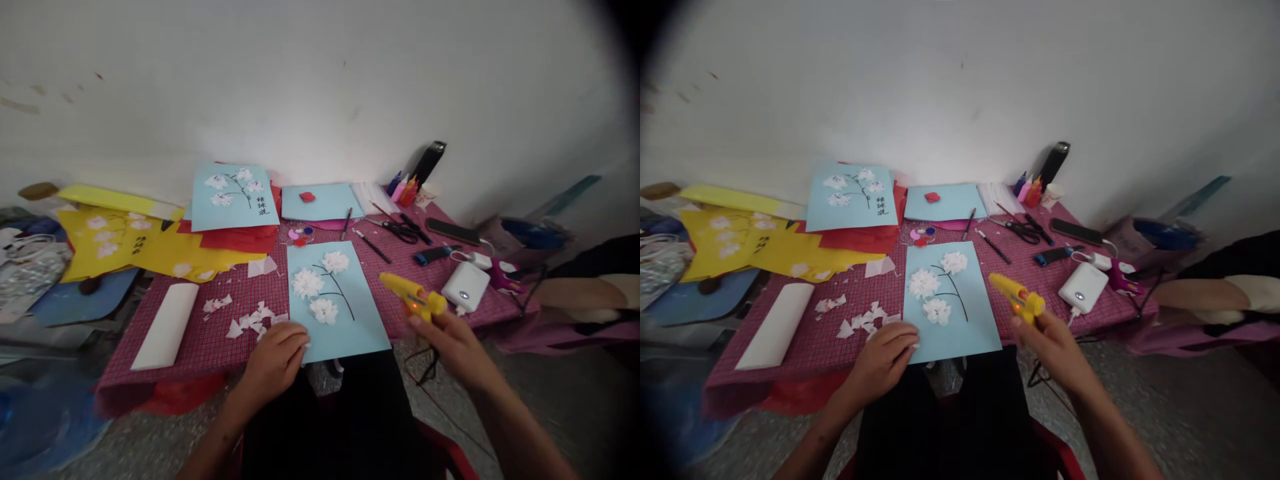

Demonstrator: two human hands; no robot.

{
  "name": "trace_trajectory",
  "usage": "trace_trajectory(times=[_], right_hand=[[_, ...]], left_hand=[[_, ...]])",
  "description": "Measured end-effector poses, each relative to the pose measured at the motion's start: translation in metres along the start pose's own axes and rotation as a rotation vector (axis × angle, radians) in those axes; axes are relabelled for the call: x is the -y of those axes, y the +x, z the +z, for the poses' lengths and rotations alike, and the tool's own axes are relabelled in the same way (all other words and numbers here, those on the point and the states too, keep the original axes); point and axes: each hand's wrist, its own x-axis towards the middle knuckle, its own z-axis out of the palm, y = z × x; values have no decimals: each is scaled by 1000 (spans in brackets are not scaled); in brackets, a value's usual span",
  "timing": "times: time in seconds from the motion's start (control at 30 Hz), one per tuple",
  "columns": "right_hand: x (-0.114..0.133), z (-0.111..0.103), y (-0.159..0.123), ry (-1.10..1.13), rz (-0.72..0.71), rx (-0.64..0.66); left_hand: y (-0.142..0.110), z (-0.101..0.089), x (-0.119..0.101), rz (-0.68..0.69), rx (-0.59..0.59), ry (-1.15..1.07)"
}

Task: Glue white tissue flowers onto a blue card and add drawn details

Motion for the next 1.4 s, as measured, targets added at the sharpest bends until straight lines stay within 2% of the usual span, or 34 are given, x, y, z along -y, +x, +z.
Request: trace_trajectory(times=[0.1,0.13,0.2,0.27,0.37,0.47,0.57,0.67,0.73,0.83,0.93,1.03,1.17,1.23,1.3,1.4], right_hand=[[-5,-26,57,-390,-209,-49],[-8,-28,76,-545,-266,-93],[-16,-24,106,-801,-274,-147],[-24,-15,126,-856,-262,-175],[-31,-5,137,-840,-269,-180],[-28,-5,132,-794,-297,-177],[-15,1,107,-711,-344,-183],[6,31,56,-535,-381,-105],[21,64,19,-103,-289,35],[38,112,-18,350,-75,238],[44,139,-27,575,22,316],[44,145,-24,609,48,321],[44,139,-21,611,103,347],[43,137,-21,656,182,396],[42,135,-21,734,294,458],[40,132,-20,905,456,574]], left_hand=[[2,0,-3,-13,-60,-23],[3,0,-5,-29,-98,-41],[5,-1,-11,-82,-191,-94],[7,-3,-17,-165,-278,-169],[9,-5,-24,-353,-348,-371],[10,-2,-30,-604,-386,-778],[12,4,-36,-767,-468,-1216],[17,9,-47,-819,-466,-1442],[20,13,-55,-825,-441,-1490],[21,21,-67,-791,-414,-1477],[18,28,-75,-759,-390,-1470],[14,34,-77,-764,-408,-1491],[6,37,-74,-767,-427,-1424],[1,33,-70,-739,-406,-1271],[-4,23,-65,-642,-376,-948],[-10,5,-59,-333,-306,-369]])
